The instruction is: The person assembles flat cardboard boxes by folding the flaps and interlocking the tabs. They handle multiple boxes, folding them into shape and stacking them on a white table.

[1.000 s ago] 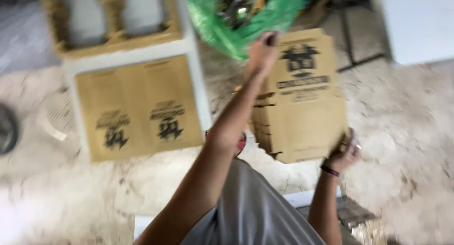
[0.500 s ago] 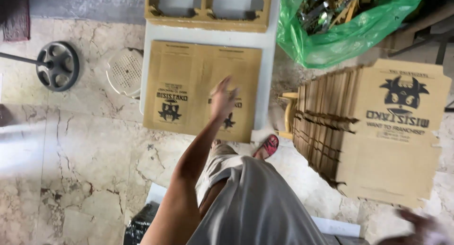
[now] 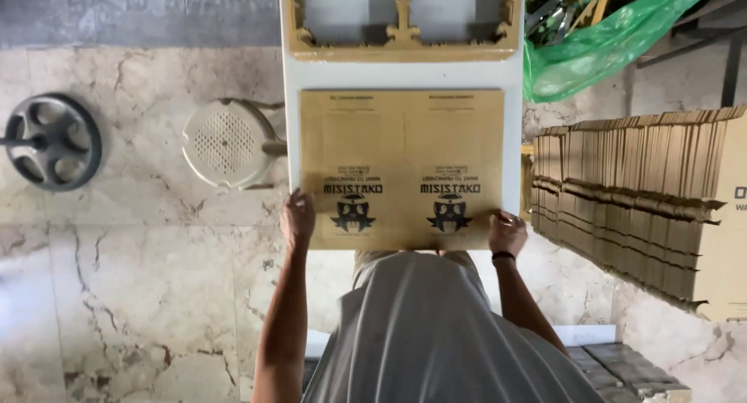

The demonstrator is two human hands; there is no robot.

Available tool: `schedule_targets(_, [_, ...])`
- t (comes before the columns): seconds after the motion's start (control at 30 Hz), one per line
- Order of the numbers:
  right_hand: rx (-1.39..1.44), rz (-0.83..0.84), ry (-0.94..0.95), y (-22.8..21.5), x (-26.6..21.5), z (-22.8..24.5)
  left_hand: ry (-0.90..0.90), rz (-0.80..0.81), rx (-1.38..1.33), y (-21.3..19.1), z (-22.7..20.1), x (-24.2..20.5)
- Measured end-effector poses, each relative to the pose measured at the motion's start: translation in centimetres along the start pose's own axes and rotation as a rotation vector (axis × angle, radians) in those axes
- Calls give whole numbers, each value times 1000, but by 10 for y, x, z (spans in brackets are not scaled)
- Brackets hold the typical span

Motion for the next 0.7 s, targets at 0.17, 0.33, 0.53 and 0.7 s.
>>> schedule_targets(0.17, [-204, 24, 275, 26, 9, -56, 41, 42, -194, -7, -1, -18])
schedule_targets(0.33, [-257, 51, 164, -1, 2, -4, -49, 149, -193, -10, -2, -15])
schedule_targets(0.53, [-345, -5, 190, 2, 2, -17, 36, 215, -182, -21, -7, -21])
schedule_targets(0.7, [-381, -21, 245, -8, 3, 2, 68, 239, -190, -16, -7, -18])
Point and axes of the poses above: each hand's wrist, its own x-axis towards the middle knuckle, its own y-axis out of the palm, z = x × y, the point moved 6 cm from there along x, towards the middle knuckle, and after that the axes turned 11 degrees about -z, right-handed, at the moved point
